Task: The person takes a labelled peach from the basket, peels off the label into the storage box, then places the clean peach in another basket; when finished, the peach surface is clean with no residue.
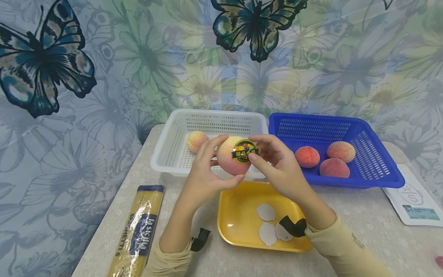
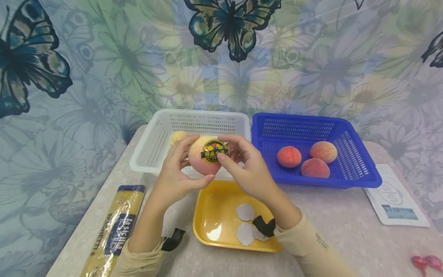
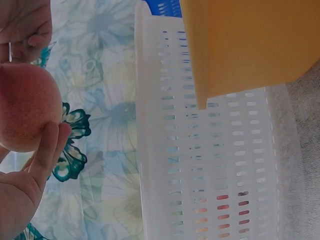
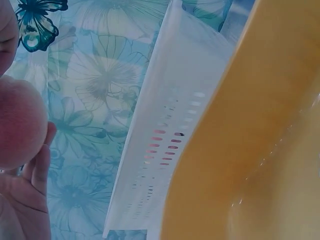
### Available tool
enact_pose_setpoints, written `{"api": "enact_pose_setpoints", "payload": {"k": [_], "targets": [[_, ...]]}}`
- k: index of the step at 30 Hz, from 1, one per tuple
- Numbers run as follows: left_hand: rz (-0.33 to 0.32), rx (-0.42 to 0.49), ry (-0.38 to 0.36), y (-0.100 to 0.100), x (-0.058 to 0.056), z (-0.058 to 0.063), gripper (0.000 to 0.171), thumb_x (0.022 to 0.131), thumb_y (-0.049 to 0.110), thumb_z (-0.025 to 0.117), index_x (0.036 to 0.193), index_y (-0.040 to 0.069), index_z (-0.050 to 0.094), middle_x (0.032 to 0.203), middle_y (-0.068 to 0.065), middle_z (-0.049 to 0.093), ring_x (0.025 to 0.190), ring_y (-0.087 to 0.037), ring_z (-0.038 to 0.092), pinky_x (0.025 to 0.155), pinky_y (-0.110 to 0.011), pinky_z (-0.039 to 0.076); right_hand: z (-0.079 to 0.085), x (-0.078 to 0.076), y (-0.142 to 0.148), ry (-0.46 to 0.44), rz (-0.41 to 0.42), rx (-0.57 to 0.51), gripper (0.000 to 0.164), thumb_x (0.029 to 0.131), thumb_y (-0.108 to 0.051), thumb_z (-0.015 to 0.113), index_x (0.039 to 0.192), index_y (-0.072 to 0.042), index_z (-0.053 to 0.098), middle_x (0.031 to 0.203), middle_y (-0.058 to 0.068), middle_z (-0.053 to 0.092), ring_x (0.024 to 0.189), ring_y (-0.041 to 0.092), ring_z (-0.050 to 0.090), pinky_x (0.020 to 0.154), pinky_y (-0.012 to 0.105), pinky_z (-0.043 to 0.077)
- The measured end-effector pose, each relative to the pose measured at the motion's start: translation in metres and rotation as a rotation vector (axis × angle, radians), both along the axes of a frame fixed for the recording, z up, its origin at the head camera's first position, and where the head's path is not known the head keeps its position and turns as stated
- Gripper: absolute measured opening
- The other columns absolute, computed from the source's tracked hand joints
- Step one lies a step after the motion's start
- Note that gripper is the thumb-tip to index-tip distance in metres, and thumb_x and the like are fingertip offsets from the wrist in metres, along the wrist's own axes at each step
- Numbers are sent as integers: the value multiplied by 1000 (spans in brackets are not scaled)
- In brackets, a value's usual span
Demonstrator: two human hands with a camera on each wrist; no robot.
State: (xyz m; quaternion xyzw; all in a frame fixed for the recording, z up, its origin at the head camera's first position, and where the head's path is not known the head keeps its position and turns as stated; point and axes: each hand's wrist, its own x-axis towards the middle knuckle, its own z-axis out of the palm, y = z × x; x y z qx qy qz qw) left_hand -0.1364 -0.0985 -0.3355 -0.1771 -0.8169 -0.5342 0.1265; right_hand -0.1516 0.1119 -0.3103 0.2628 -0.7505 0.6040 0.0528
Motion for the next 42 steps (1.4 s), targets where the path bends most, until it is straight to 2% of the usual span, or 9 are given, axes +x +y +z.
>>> {"api": "enact_pose_setpoints", "payload": {"k": [5, 13, 15, 19, 22, 27, 32, 37, 42], "targets": [[-4, -13, 8, 1, -1, -2, 92, 68, 25, 92, 146, 24, 44, 138, 5, 48, 111, -15, 59, 90, -33, 56, 4, 0, 2, -29, 28, -27, 33, 96, 0, 60, 128, -6, 57, 99, 5, 64, 86, 19, 59, 76, 22, 55], [1, -27, -18, 2, -2, -4, 90, 69, 28, 91, 146, 29, 43, 138, 5, 49, 110, -17, 59, 88, -32, 57, 10, -1, 7, -46, 35, -68, 28, 99, -2, 55, 127, -4, 57, 109, 3, 65, 89, 19, 60, 76, 22, 53], [6, -21, -23, 2, -3, -4, 90, 69, 28, 91, 146, 30, 43, 138, 4, 48, 109, -17, 60, 88, -32, 57, 11, -3, 8, -4, 29, -84, 28, 99, 0, 54, 127, -3, 57, 112, 5, 65, 93, 18, 63, 81, 21, 54], [-25, 32, -57, 1, -4, -4, 89, 69, 27, 91, 145, 31, 44, 141, 6, 47, 107, -18, 62, 90, -32, 57, 11, -5, 8, 176, 9, -74, 27, 95, 9, 55, 121, 1, 61, 109, 6, 63, 95, 17, 63, 84, 21, 55], [-83, 119, -126, 2, -4, -3, 88, 71, 24, 90, 145, 33, 43, 142, 8, 47, 104, -19, 64, 90, -36, 56, 9, -6, 8, 296, 1, -51, 25, 91, 14, 58, 112, 2, 66, 105, 5, 61, 90, 15, 59, 76, 20, 52], [-178, 255, -206, 2, -3, -1, 87, 74, 13, 87, 145, 33, 41, 138, 1, 46, 104, -25, 66, 91, -39, 57, 8, -6, 9, 347, 40, 3, 26, 89, 13, 62, 107, -4, 71, 102, 3, 60, 88, 13, 55, 73, 20, 50], [-205, 281, -197, 1, -3, -1, 87, 75, 9, 86, 146, 32, 40, 136, -2, 46, 107, -25, 65, 92, -36, 56, 8, -6, 11, 329, 71, 63, 27, 89, 9, 65, 110, -7, 72, 100, 3, 57, 85, 15, 49, 71, 23, 43], [-214, 284, -190, 2, -3, -1, 87, 75, 8, 85, 146, 31, 41, 136, -2, 46, 108, -25, 64, 93, -36, 56, 6, -3, 14, 247, 89, 128, 27, 91, -3, 69, 116, -11, 70, 84, -1, 48, 75, 14, 43, 62, 27, 36], [-191, 269, -205, 0, -2, -1, 87, 75, 10, 86, 146, 32, 40, 138, 0, 46, 108, -25, 64, 92, -35, 57, 6, -1, 16, 145, 136, 168, 41, 88, -8, 75, 127, -13, 65, 85, -1, 50, 76, 14, 49, 62, 25, 42]]}}
